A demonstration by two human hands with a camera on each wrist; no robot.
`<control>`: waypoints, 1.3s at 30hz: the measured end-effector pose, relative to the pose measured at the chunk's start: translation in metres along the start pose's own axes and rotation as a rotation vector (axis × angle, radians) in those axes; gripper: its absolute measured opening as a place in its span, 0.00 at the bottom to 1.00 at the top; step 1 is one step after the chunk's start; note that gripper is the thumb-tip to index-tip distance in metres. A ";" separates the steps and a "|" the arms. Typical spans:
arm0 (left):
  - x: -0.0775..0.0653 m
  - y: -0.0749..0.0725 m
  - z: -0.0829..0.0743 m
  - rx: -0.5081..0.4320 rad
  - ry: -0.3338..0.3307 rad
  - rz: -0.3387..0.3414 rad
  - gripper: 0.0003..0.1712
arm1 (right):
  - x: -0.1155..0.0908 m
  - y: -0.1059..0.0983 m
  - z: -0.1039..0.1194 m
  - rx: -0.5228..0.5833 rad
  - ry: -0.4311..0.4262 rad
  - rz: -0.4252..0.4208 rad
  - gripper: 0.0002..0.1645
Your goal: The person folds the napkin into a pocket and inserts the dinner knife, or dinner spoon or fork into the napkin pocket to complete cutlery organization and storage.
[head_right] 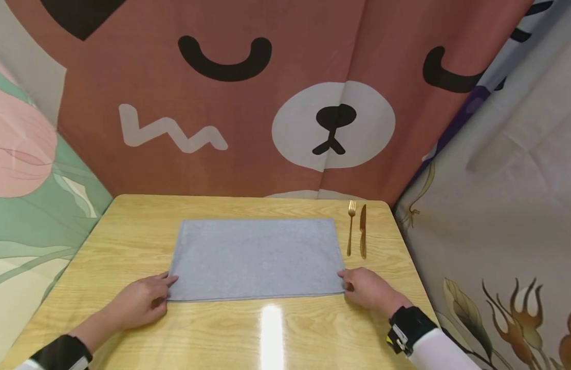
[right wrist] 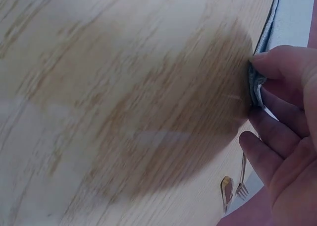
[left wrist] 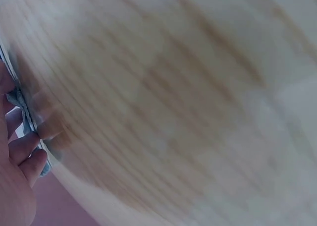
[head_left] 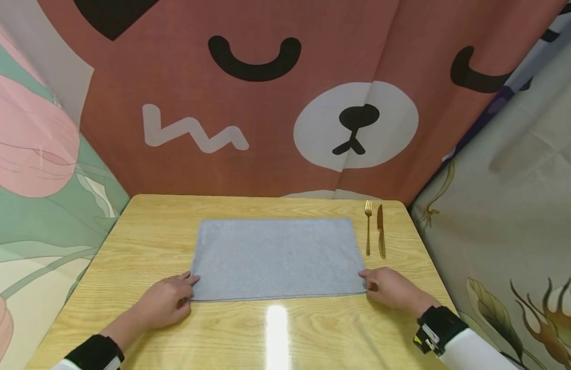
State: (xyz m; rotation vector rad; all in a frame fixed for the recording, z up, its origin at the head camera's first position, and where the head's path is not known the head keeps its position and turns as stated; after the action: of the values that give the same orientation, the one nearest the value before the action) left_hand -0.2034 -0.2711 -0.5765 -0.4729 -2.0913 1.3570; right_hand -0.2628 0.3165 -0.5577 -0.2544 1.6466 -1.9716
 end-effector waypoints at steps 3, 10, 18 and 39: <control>0.000 0.001 -0.001 -0.022 -0.038 0.013 0.20 | 0.000 0.001 -0.002 -0.013 0.001 -0.004 0.20; 0.000 0.002 0.000 -0.029 -0.146 0.078 0.19 | -0.003 0.002 -0.001 0.070 -0.023 -0.038 0.23; -0.003 0.003 -0.001 -0.043 -0.186 0.086 0.21 | -0.004 0.003 -0.001 0.043 -0.005 -0.058 0.24; 0.033 -0.017 0.028 -0.062 -0.373 0.342 0.44 | 0.039 -0.017 -0.002 -0.135 0.041 -0.144 0.16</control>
State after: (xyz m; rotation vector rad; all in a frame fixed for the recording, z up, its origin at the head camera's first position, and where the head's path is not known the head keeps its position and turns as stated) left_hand -0.2467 -0.2788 -0.5598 -0.6696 -2.4412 1.6831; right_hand -0.3013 0.2992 -0.5495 -0.3951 1.8368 -1.9835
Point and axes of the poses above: each hand's wrist, its own x-axis towards the middle knuckle, its own y-axis out of the palm, z = x × y, the point moved 2 cm from there along x, towards the middle knuckle, and after that the axes turned 8 degrees about -x, right-handed, at the moved point
